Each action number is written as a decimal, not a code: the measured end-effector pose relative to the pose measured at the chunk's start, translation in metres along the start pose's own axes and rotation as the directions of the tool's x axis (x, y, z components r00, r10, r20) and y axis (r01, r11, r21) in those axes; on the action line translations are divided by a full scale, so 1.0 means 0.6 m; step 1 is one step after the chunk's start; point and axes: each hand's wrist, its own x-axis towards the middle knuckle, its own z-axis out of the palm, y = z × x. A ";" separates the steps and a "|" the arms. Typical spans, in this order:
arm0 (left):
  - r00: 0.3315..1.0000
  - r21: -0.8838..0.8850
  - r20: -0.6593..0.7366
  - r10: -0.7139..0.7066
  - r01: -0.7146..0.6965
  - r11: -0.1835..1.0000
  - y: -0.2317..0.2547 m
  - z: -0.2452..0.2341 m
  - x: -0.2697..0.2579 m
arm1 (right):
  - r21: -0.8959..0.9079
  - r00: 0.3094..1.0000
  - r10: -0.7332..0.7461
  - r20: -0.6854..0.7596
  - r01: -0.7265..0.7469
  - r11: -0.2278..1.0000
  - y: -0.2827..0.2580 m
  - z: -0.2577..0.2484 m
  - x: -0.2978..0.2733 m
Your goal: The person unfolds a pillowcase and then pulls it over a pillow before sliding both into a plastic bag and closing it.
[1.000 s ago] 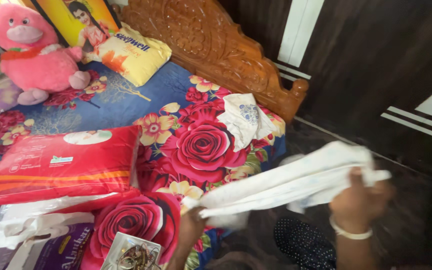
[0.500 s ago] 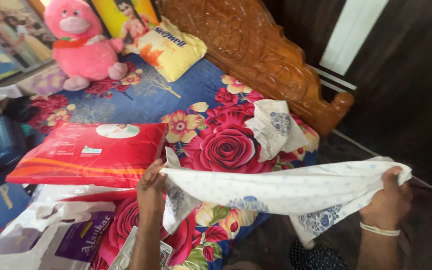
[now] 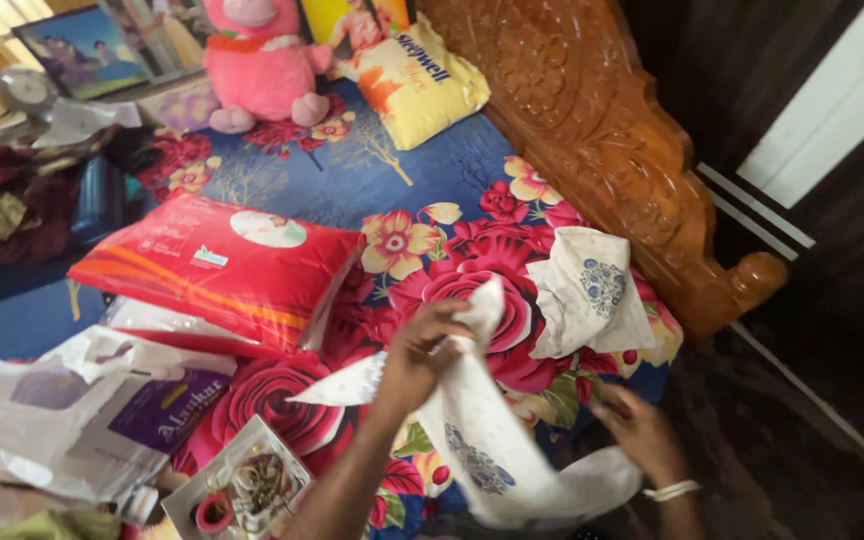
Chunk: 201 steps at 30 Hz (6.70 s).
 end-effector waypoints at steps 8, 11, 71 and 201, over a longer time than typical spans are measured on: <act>0.983 0.412 0.153 0.097 -0.153 0.898 0.013 0.111 -0.038 | 0.536 0.930 -0.365 -0.041 0.329 0.777 -0.303 0.042 0.026; 0.992 0.332 0.058 0.109 -0.122 0.935 0.018 0.112 -0.047 | 0.516 0.939 -0.344 -0.021 0.305 0.801 -0.333 0.046 0.034; 0.709 0.507 -0.655 0.262 0.155 0.848 0.135 -0.076 -0.046 | 0.015 0.678 -0.625 -0.386 0.682 0.731 -0.306 -0.099 0.200; 0.679 0.439 -0.669 0.304 0.031 0.898 0.082 -0.165 0.087 | 0.222 0.682 -0.635 0.363 0.598 0.770 -0.383 0.294 0.286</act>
